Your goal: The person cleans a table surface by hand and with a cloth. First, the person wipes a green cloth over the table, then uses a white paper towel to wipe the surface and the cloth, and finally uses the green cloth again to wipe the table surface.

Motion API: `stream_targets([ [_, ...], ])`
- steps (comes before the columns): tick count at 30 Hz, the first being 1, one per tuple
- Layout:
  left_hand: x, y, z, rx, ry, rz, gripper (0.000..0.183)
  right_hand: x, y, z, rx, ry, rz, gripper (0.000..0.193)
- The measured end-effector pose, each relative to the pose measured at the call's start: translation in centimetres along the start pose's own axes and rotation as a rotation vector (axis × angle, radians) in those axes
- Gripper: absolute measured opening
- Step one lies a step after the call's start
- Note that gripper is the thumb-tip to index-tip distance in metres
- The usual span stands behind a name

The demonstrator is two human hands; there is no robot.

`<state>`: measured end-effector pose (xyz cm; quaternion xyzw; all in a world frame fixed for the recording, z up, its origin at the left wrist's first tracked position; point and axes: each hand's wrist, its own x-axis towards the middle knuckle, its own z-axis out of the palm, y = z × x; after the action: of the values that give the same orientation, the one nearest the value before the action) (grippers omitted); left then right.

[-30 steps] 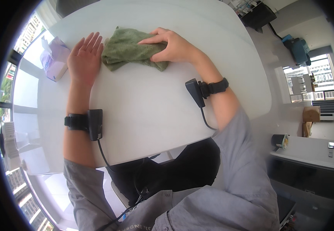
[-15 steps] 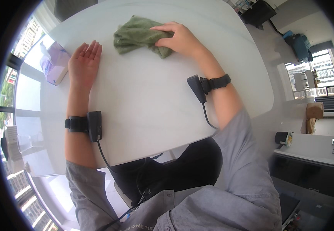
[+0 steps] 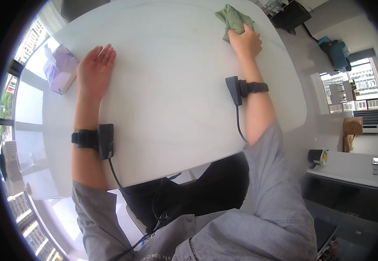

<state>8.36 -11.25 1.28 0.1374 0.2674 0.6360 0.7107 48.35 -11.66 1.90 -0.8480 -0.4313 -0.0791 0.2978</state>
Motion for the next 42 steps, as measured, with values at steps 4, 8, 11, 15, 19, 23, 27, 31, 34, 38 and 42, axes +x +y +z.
stream_targets([
  [4,0.1,-0.2,0.3,-0.012,-0.002,-0.004,0.031,0.0,-1.0,0.2,0.251,-0.150,-0.083,0.059],
  [8,0.1,-0.2,0.1,0.006,-0.011,-0.009,0.033,-3.3,-3.8,0.5,0.418,-0.298,-0.417,0.062],
  [11,-0.2,0.0,0.3,-0.007,-0.016,-0.028,0.033,-6.1,-6.4,-0.4,0.543,-0.554,-0.653,0.056],
  [15,0.3,0.4,-0.6,0.000,-0.062,-0.036,0.032,-8.7,-8.2,-1.4,0.618,-0.728,-0.833,0.052],
  [19,0.8,0.4,-1.0,-0.021,-0.093,-0.058,0.030,-8.4,-7.8,-1.6,0.524,-0.624,-0.779,0.049],
  [23,0.8,0.5,-1.2,-0.033,-0.101,-0.069,0.029,-6.0,-6.4,-1.3,0.425,-0.438,-0.629,0.047],
  [27,0.0,0.6,-0.3,-0.037,-0.067,-0.061,0.025,-1.8,-2.8,-1.9,0.357,-0.344,-0.114,0.049],
  [31,0.1,0.0,0.2,-0.037,-0.071,-0.066,0.023,2.0,2.4,-1.4,0.087,0.083,0.171,0.053],
  [34,-0.4,0.2,0.2,-0.023,-0.069,-0.064,0.019,1.9,2.9,-1.0,0.025,0.119,0.196,0.053],
  [38,-0.5,0.4,0.4,-0.033,-0.056,-0.080,0.011,1.1,1.3,-0.9,0.110,0.028,0.130,0.054],
  [42,-0.3,0.1,0.2,-0.024,-0.170,-0.096,0.013,0.3,-0.1,-0.3,0.259,-0.153,-0.192,0.061],
])
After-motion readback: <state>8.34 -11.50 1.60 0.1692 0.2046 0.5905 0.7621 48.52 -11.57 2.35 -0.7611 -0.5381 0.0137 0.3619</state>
